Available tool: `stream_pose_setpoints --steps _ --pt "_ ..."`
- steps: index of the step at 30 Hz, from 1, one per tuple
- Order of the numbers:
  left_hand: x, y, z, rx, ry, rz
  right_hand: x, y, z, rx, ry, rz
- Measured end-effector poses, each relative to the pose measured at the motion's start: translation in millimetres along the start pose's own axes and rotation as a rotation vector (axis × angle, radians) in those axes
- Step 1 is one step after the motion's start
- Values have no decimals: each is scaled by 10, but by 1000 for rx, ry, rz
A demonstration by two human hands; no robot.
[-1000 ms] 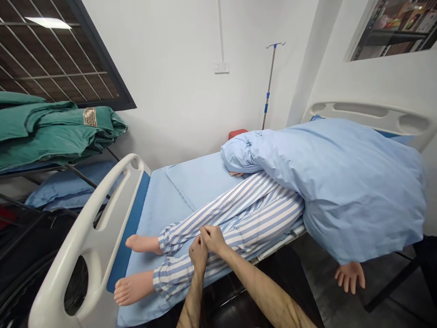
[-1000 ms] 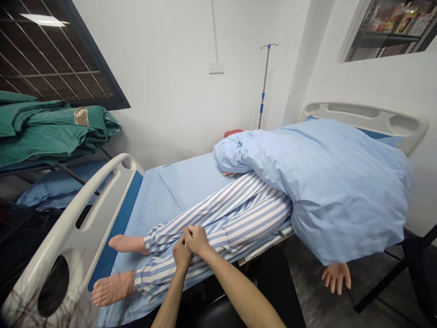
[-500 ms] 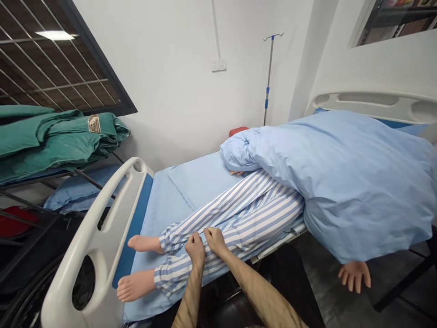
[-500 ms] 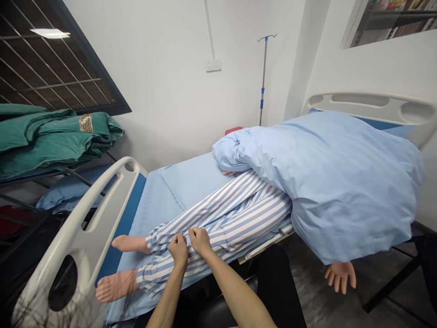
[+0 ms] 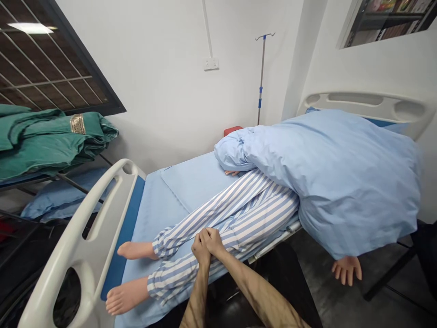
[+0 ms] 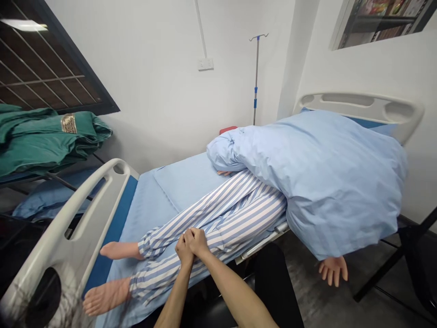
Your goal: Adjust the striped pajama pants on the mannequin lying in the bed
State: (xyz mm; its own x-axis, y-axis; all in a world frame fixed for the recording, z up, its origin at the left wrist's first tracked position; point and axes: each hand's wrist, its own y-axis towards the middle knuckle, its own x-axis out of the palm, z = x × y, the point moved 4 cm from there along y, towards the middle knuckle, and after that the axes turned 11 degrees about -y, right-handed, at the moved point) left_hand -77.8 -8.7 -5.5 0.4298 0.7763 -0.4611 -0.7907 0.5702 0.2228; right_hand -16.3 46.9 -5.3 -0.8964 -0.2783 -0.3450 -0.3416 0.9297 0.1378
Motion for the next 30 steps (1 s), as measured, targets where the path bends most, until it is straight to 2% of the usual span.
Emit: stream_pose_setpoints --steps 5,8,11,14,22,26,30 --pt "-16 30 -8 -96 -87 -46 -33 19 -32 -17 -52 -52" --pt "-24 18 13 -78 -108 -80 -170 84 -174 -51 -155 -102" --pt "-11 1 30 -41 -112 -130 -358 166 -405 -159 -198 -120" --pt "-18 1 41 -22 -94 -110 -475 200 -493 -218 -199 -105" --pt "-3 -11 38 -14 -47 -116 -382 70 29 -69 -253 -55" --pt "-21 2 120 -86 -104 -106 -390 92 71 -61 -174 -39" --pt "13 64 339 -125 -322 -35 -406 133 96 -27 -118 -8"
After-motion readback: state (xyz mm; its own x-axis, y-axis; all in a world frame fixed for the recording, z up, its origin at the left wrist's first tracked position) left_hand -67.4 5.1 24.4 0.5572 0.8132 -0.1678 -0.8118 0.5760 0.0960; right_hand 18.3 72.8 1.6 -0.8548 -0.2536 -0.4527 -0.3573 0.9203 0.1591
